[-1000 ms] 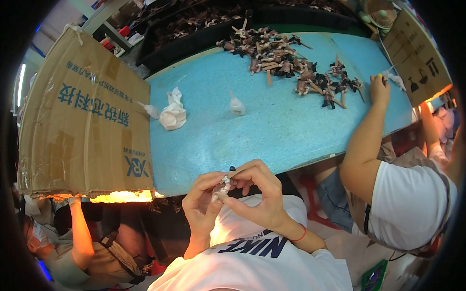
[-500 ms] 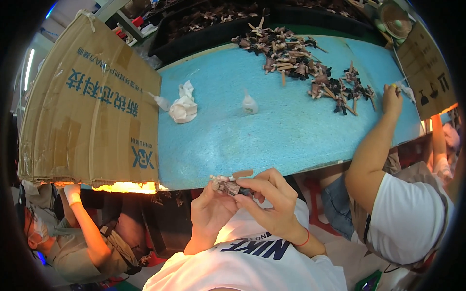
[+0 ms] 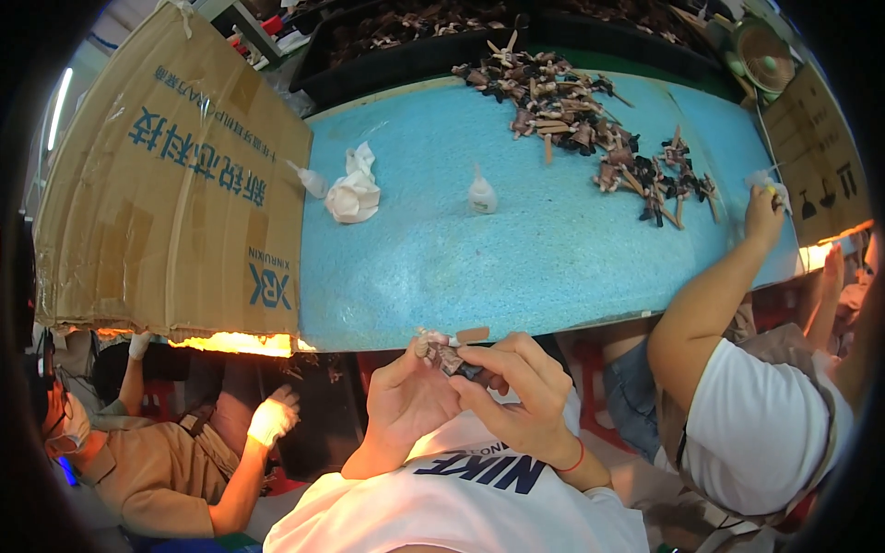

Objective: The person retrieves figurine parts from a lit box, applies glue from a squeeze bottle onto the components, and attaches pieces together by hand before placing the glue bottle on a shelf.

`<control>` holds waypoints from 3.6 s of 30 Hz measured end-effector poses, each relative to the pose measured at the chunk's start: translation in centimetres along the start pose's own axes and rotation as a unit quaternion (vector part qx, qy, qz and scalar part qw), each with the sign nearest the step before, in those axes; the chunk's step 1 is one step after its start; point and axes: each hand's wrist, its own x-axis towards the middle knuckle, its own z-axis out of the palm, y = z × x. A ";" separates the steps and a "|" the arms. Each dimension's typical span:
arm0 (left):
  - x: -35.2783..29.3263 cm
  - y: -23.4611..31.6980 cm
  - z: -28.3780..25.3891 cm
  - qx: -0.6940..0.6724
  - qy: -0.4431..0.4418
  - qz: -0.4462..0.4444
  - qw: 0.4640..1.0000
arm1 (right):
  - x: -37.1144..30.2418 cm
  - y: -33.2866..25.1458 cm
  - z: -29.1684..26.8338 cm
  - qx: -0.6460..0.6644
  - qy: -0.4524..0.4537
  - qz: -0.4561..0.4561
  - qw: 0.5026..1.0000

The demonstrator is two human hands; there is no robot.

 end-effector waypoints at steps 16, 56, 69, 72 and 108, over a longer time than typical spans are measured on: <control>-0.4 0.7 -0.5 0.244 -0.024 0.146 0.958 | -0.3 0.4 0.2 0.009 -0.009 0.019 1.000; -0.6 0.4 0.7 0.722 0.037 0.439 0.533 | 0.2 0.3 1.5 0.373 -0.051 0.133 0.917; -0.8 0.4 0.7 0.733 0.040 0.442 0.516 | 0.0 0.9 1.6 0.411 -0.064 0.101 0.904; -0.7 0.5 0.6 0.734 0.036 0.446 0.511 | -0.1 1.1 1.7 0.408 -0.063 0.090 0.906; -1.1 0.2 -0.2 0.082 0.009 0.051 0.995 | -0.5 0.1 1.0 0.107 0.007 0.007 0.994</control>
